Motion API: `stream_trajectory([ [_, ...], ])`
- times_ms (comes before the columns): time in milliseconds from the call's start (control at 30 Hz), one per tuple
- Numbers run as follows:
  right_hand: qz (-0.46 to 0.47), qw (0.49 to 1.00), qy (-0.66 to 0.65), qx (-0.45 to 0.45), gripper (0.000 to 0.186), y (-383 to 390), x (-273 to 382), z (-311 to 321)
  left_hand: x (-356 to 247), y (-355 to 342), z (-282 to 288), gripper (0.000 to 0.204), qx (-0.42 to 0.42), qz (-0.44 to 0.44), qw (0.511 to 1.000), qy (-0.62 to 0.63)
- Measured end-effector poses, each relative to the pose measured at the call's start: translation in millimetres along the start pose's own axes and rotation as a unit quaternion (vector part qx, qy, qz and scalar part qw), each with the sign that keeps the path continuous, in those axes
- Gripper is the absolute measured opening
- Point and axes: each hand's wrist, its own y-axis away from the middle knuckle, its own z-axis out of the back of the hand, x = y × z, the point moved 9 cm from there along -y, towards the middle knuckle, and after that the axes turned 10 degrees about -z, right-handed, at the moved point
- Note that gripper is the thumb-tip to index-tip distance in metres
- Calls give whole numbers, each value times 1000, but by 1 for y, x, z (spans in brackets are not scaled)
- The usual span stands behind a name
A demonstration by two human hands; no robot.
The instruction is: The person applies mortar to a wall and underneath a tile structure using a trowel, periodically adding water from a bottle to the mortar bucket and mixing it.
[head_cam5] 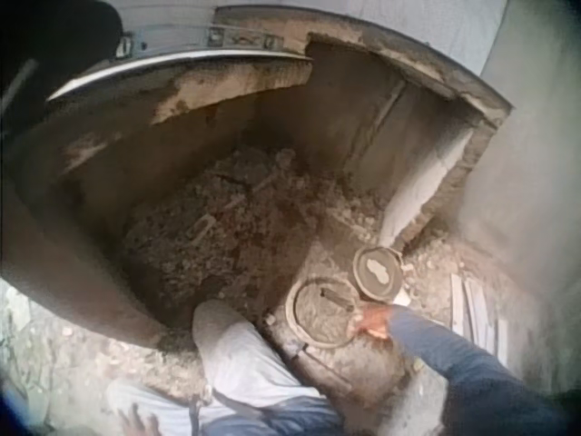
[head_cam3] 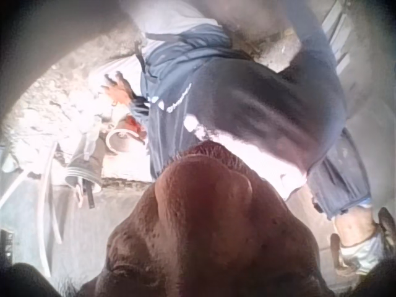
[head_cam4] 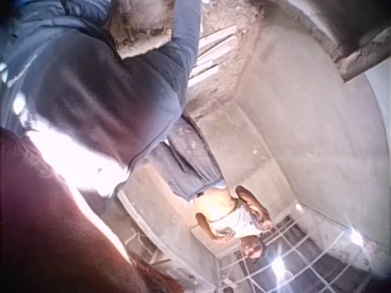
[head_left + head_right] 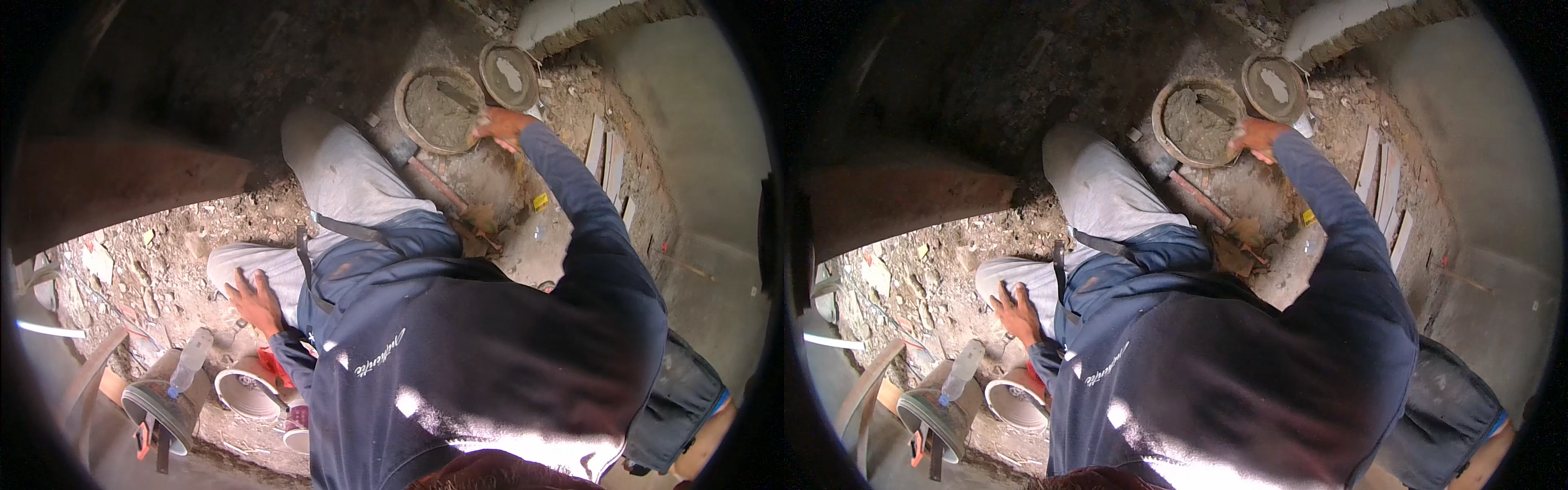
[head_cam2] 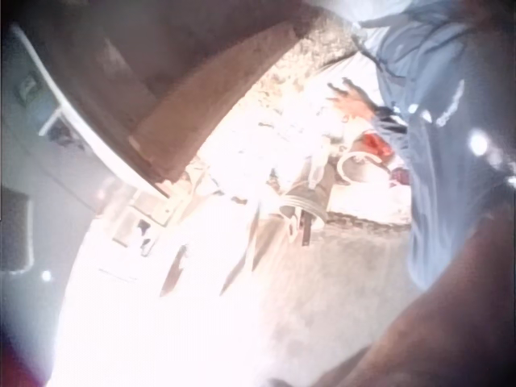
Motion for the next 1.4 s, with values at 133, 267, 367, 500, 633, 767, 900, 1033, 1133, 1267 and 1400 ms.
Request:
stream_trajectory([
  [133,68,942,291,-155,40,-29,-31,32,-6,-11,6,59,-1,-2,1000,11],
  [267,-56,998,-23,8,31,-56,25,-36,23,14,7,59,-23,43,999,-19],
  [367,366,831,303,-288,38,-105,25,-88,20,-11,-5,59,-37,-30,999,3],
  [500,177,928,327,-28,44,-122,-30,-60,25,14,14,58,-65,26,998,6],
  [633,109,978,169,-57,60,-72,-33,-3,23,25,6,61,-70,74,995,-3],
  [767,69,937,344,-4,62,-92,41,-31,15,25,9,60,-67,90,994,-6],
  [900,-34,950,308,-23,56,-85,78,-63,27,19,24,49,-159,40,985,57],
  [1033,148,845,502,-112,52,-101,105,-20,107,65,-1,32,-332,59,899,279],
  [1133,257,864,327,-283,44,-40,148,-13,171,91,-6,32,-357,180,875,274],
  [1267,339,880,218,-250,38,-37,142,-61,211,68,-46,32,-223,183,926,243],
  [1400,329,864,298,-238,33,-20,159,-116,185,16,-73,35,-188,30,958,217],
])
